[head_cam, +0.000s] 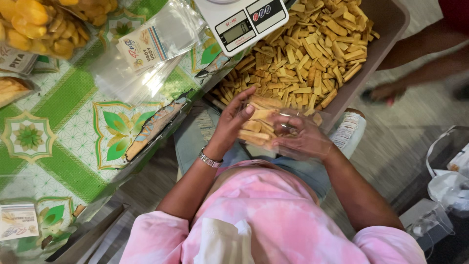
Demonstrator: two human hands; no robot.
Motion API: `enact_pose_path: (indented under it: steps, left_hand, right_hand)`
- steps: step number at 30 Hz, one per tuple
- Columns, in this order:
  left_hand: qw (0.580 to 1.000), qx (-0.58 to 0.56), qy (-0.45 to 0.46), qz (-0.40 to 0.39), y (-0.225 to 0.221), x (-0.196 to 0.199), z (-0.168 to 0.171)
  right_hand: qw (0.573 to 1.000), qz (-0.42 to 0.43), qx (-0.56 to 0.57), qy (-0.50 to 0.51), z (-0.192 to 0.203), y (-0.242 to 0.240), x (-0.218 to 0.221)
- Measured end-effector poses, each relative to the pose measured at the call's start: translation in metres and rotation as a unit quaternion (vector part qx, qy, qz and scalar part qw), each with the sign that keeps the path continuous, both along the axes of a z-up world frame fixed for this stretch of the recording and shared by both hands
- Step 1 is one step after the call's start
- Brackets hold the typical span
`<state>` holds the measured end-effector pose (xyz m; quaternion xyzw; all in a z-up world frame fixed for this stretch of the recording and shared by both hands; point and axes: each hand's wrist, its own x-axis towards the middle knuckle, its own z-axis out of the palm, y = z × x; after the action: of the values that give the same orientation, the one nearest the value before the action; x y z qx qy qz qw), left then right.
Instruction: The person scoops rectangular snack sticks from a large bin into clear plastic bags. They place the filled bags on a digital scale to check the weight, then remove them and set them aside. The person repeats this process for multiple bags.
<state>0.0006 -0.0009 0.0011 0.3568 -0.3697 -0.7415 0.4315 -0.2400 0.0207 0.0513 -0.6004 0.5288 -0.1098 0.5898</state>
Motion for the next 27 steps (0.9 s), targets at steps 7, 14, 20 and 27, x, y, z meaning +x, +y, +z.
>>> enact_pose_path:
  steps: [7,14,20,27]
  left_hand:
    - [0.999,0.039,0.022,-0.022,0.002,0.001,-0.003]
    - [0.995,0.042,0.051,0.071,0.010,0.002,-0.013]
    - [0.977,-0.171,-0.124,-0.006,0.014,0.002,-0.012]
    - [0.984,-0.131,-0.122,0.019,0.012,0.005,-0.005]
  right_hand:
    - [0.968,0.100,-0.231,-0.015,0.008,0.002,0.000]
    - [0.983,-0.106,0.147,-0.032,-0.025,-0.003,-0.011]
    - [0.927,-0.147,0.065,-0.339,-0.055,-0.008,-0.020]
    - [0.925,-0.255,0.079,-0.270,-0.048,-0.008,-0.003]
